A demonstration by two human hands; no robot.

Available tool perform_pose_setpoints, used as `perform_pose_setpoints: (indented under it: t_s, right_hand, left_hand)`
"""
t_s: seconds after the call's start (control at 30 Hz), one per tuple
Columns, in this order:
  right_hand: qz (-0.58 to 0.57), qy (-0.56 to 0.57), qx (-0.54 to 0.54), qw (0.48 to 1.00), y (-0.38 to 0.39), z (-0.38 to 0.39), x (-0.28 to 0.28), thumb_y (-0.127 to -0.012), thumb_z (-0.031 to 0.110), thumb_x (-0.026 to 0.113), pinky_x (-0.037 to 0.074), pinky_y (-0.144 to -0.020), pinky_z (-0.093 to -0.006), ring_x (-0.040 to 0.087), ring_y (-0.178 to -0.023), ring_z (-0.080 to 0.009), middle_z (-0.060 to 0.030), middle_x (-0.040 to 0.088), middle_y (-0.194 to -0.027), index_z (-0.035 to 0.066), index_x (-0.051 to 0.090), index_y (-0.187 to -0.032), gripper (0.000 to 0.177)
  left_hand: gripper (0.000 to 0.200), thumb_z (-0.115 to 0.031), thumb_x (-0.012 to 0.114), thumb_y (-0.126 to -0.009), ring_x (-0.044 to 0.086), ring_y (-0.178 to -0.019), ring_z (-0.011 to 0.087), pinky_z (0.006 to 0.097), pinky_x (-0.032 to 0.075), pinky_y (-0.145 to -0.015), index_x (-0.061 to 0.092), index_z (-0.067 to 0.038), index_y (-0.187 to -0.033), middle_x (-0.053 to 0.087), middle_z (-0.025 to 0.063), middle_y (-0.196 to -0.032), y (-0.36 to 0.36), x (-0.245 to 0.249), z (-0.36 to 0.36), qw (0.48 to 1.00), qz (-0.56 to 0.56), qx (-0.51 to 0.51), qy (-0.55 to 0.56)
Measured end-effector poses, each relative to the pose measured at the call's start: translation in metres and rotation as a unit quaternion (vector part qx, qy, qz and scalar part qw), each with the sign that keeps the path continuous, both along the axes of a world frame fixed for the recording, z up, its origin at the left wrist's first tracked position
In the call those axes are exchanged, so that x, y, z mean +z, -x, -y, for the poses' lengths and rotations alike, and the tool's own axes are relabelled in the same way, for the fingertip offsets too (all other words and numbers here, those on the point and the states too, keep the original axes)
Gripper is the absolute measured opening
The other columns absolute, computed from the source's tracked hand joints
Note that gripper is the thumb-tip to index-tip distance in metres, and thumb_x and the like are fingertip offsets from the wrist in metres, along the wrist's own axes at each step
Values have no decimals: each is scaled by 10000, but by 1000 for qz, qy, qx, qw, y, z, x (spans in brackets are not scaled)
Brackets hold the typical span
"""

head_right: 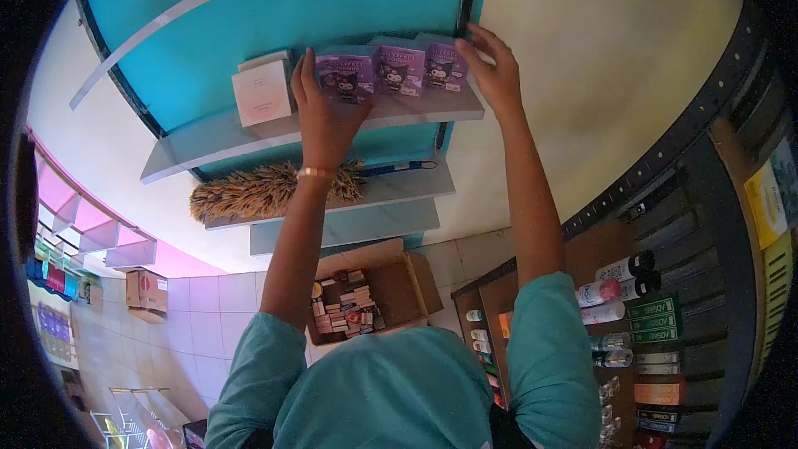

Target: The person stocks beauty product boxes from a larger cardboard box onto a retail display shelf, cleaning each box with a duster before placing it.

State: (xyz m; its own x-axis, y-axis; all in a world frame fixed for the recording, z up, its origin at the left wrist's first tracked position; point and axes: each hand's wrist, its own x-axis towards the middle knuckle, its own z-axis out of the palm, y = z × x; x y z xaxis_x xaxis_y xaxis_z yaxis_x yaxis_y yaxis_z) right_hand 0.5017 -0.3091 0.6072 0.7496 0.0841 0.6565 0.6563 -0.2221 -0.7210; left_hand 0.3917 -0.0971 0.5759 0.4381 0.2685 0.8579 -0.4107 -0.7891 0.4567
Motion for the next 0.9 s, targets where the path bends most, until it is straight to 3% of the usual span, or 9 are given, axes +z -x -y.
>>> perform_pose_setpoints:
  t_s: [0.1, 0.17, 0.3, 0.4, 0.6, 0.73, 0.83, 0.87, 0.9]
  right_hand:
    - [-128, -86, 44, 987, 0, 6, -18, -719, 291, 684, 410, -819, -305, 525, -964, -209, -128, 553, -1020, 66, 444, -1210, 591]
    - [-167, -119, 72, 976, 0, 7, -28, -722, 257, 684, 409, -827, -304, 526, -964, -210, -139, 555, -1003, 46, 366, -1260, 660]
    - [-145, -141, 108, 973, -4, 9, -47, -700, 187, 703, 414, -832, -318, 534, -959, -214, -156, 556, -992, -2, 255, -1300, 772]
    - [-138, -151, 124, 971, -7, 10, -55, -677, 115, 717, 416, -838, -322, 540, -954, -211, -166, 557, -998, -5, 214, -1312, 819]
    - [-129, -147, 115, 974, 0, 6, -55, -659, 66, 725, 413, -853, -326, 540, -966, -212, -183, 551, -1013, 16, 93, -1339, 929]
    - [-128, -147, 130, 972, 0, 7, -56, -668, 75, 719, 407, -862, -324, 525, -993, -217, -185, 541, -1033, 25, 62, -1343, 944]
    - [-98, -194, 54, 975, 5, 8, -59, -706, 75, 680, 407, -860, -318, 513, -997, -215, -185, 518, -1074, 36, 91, -1343, 869]
    - [-81, -237, 44, 967, 10, 14, -65, -733, 100, 657, 401, -862, -324, 517, -986, -210, -173, 514, -1086, 44, 115, -1336, 813]
    - [-65, -281, 35, 957, 18, 20, -73, -761, 125, 634, 395, -863, -331, 521, -975, -205, -161, 510, -1097, 52, 140, -1330, 758]
  left_hand:
    - [583, -95, 689, -650, 389, -1120, 355, 428, 304, -949, 441, -56, -1176, 343, 176, -1258, 28, -24, 8, 996, 86, -17, -19]
    - [425, -77, 677, -647, 393, -1125, 342, 431, 313, -938, 543, -68, -1050, 409, 171, -1214, 62, -52, 22, 994, 68, -67, -61]
    - [348, -38, 631, -646, 457, -1072, 322, 410, 404, -861, 572, -107, -982, 469, 125, -1131, 108, -123, 36, 956, -72, -254, -131]
    - [350, -39, 623, -643, 467, -1058, 308, 410, 415, -845, 570, -115, -981, 478, 123, -1110, 131, -167, 26, 938, -165, -295, -75]
    - [306, -43, 609, -698, 480, -1036, 317, 339, 474, -769, 552, -67, -998, 469, 133, -1130, 178, -255, -25, 917, -313, -245, 7]
    - [297, -74, 609, -719, 484, -1033, 297, 331, 469, -769, 548, -65, -1010, 476, 136, -1116, 212, -268, -42, 911, -369, -181, 35]
    - [282, -126, 610, -733, 502, -994, 300, 346, 444, -791, 543, -63, -1000, 516, 133, -1040, 233, -307, -51, 895, -416, -136, 80]
    - [288, -152, 604, -742, 516, -964, 318, 358, 425, -817, 534, -56, -1005, 537, 138, -990, 244, -328, -55, 882, -447, -116, 93]
    - [302, -169, 610, -742, 533, -933, 319, 358, 431, -801, 532, -56, -1011, 557, 137, -963, 261, -382, -65, 854, -482, -119, 154]
